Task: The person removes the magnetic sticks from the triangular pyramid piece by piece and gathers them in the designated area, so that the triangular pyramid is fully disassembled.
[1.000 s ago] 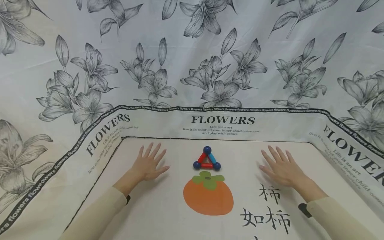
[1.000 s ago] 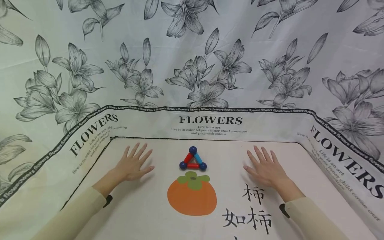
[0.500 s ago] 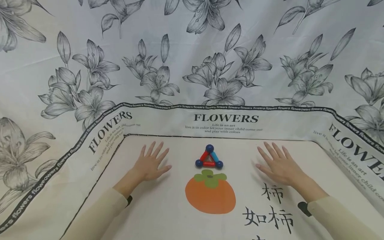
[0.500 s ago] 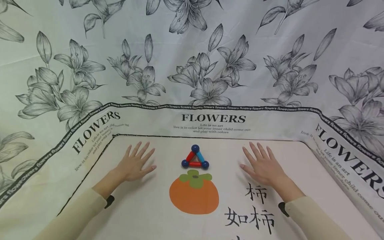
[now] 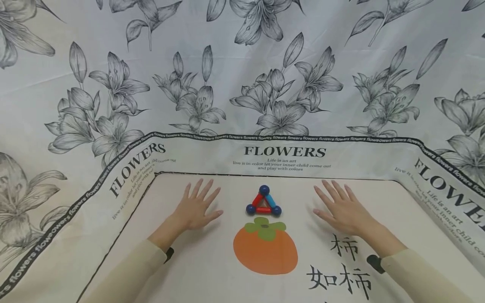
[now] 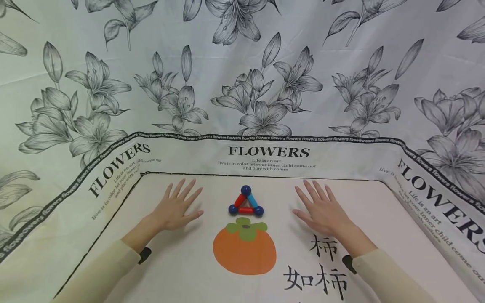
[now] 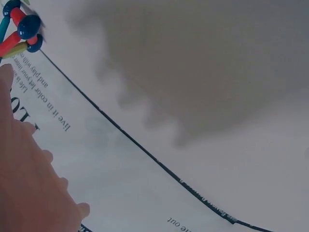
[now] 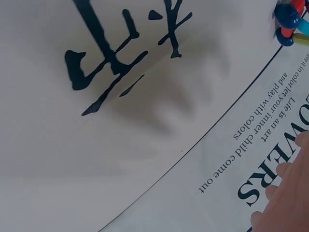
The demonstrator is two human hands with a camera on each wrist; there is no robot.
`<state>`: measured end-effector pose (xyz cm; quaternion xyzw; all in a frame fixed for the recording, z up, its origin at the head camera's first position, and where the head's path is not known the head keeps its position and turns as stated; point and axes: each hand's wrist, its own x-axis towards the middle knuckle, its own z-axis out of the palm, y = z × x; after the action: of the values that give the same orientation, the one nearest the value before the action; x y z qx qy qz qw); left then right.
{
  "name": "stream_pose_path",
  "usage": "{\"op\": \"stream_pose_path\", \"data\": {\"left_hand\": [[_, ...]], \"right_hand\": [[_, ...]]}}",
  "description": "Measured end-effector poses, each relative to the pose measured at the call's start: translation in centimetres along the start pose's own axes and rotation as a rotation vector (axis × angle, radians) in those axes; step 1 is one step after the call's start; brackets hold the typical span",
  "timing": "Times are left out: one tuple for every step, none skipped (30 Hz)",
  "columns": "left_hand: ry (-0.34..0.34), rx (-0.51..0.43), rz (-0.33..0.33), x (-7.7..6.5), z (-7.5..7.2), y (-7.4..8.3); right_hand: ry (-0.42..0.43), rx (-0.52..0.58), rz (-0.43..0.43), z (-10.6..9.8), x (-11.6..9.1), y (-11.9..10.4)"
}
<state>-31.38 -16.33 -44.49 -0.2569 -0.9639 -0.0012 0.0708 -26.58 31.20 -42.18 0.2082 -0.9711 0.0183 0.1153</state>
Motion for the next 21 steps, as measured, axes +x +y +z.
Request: {"op": "stream_pose_path", "data": {"left_hand": [[0.001,-0.003,-0.001,0.1,-0.1,0.1],[0.008,-0.008,0.004,0.2,-0.1,0.1],[0.012,-0.009,0.007,0.4,-0.2,0.2],[0.011,-0.009,0.01,0.5,-0.2,0.3],[0.01,-0.007,0.013,0.6,-0.2,0.4],[0.009,-0.006,0.018,0.6,-0.2,0.5],[0.003,-0.008,0.022,0.7,-0.3,0.7],[0.002,-0.011,0.026,0.8,-0.3,0.9],[-0.004,-0.015,0.025,0.8,-0.3,1.0],[-0.008,-0.013,0.023,0.8,-0.2,1.2],[-0.012,-0.014,0.019,0.8,-0.2,1.3],[-0.01,-0.02,0.017,0.8,-0.1,1.3],[-0.007,-0.022,0.015,0.9,0.0,1.4],[-0.003,-0.02,0.014,0.9,0.2,1.4],[-0.004,-0.017,0.013,0.9,0.2,1.4],[-0.007,-0.004,0.013,0.9,0.1,1.5],[-0.011,0.003,0.014,1.0,0.0,1.6],[-0.017,0.006,0.014,1.0,-0.1,1.7],[-0.025,0.019,0.014,1.0,-0.3,1.9],[-0.031,0.023,0.013,1.1,-0.5,2.1],[-0.039,0.029,0.011,1.1,-0.7,2.3]], "right_hand": [[0.001,0.0,-0.004,0.0,0.2,-0.2],[0.001,0.007,-0.007,0.0,0.4,-0.4],[-0.009,0.012,-0.005,0.0,0.6,-0.6],[-0.02,0.01,-0.004,-0.1,0.8,-0.9],[-0.029,0.015,-0.004,-0.2,1.0,-1.2],[-0.042,0.014,-0.005,-0.3,1.2,-1.5],[-0.055,0.014,-0.004,-0.4,1.3,-1.7],[-0.063,0.012,-0.005,-0.4,1.3,-1.8],[-0.072,0.008,-0.005,-0.4,1.4,-2.0],[-0.075,0.008,-0.006,-0.4,1.4,-2.2],[-0.071,0.01,-0.009,-0.4,1.5,-2.3],[-0.073,0.011,-0.008,-0.4,1.6,-2.5],[-0.072,0.013,-0.007,-0.4,1.6,-2.6],[-0.066,0.013,-0.008,-0.4,1.6,-2.6],[-0.063,0.013,-0.01,-0.3,1.7,-2.7],[-0.063,0.016,-0.009,-0.3,1.7,-2.7],[-0.061,0.018,-0.011,-0.3,1.8,-2.7],[-0.065,0.015,-0.011,-0.2,1.9,-2.7],[-0.063,0.017,-0.013,-0.1,2.0,-2.7],[-0.058,0.019,-0.018,0.0,2.1,-2.7],[-0.061,0.022,-0.018,0.1,2.2,-2.8]]}}
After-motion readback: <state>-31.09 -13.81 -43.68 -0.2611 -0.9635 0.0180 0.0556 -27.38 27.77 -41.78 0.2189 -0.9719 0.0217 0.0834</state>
